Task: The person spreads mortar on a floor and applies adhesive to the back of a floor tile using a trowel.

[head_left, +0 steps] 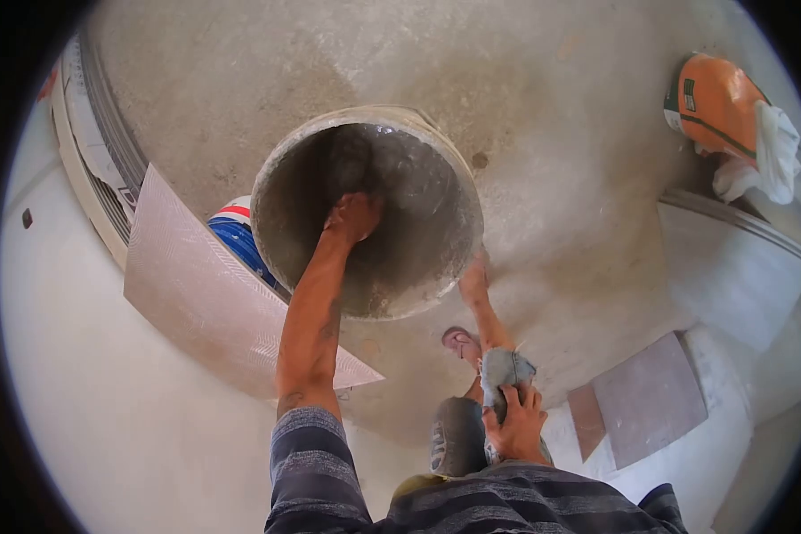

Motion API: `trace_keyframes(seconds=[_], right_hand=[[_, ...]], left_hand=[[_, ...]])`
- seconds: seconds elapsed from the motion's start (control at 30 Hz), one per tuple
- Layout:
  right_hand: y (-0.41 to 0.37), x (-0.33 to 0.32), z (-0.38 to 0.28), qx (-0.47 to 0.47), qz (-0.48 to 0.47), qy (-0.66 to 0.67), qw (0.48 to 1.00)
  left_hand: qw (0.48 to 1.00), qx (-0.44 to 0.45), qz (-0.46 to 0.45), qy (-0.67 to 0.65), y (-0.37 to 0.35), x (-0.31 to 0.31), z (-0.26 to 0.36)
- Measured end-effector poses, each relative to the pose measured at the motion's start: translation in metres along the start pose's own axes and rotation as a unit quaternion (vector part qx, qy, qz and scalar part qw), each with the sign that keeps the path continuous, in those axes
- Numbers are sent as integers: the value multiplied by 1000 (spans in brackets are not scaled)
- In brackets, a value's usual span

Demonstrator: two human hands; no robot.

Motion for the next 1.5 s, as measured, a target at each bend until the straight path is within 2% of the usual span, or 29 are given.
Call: trace_keyframes(seconds=[0.07,0.17,0.27,0.37,0.47,0.57,0.8,0.93,1.03,1.13,1.2,1.23,1.3,1.37,1.5], right_hand=[[-2,-2,-6,-11,-7,-3,1000],[0,-2,-7,-23,-8,-8,1000],[1,-1,-1,-33,6,-30,999],[2,-5,-3,-19,2,-36,999],[-1,-7,0,-3,-11,-49,999],[-5,3,11,-10,-11,-70,997],[-13,15,6,-4,7,-64,998],[-25,20,-8,-46,40,-41,997],[-39,14,-25,-85,25,-40,995],[-42,24,-18,-83,48,-72,993],[-38,42,10,-91,99,-120,984],[-37,46,18,-94,127,-145,977],[-35,43,18,-116,125,-164,972],[-38,53,17,-120,110,-176,971],[-39,60,24,-68,81,-190,976]], left_hand=[[1000,14,-4,-26,-18,-11,2],[997,14,24,-79,15,27,3],[987,119,58,-95,2,12,18],[961,76,124,-236,1,14,-1],[959,32,-45,-277,-39,-21,-7],[904,-32,-143,-401,-63,-22,-19],[856,44,-125,-500,-145,-39,-42],[824,72,-111,-550,-206,-37,-64],[793,100,-67,-597,-257,-16,-101],[763,58,36,-642,-311,-1,-141],[769,-4,168,-617,-330,16,-170],[791,-39,227,-567,-337,24,-183],[806,-94,323,-486,-337,30,-199],[804,-139,388,-430,-336,49,-215],[808,-179,408,-386,-298,83,-227]])
Point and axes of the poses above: each hand's wrist, its own y-axis towards the middle knuckle, its own x-axis out of the palm, z = x × y, the point moved 4 cm from there along y, towards the middle knuckle, and after that the axes turned 12 degrees about -x, right-handed, at the moved point
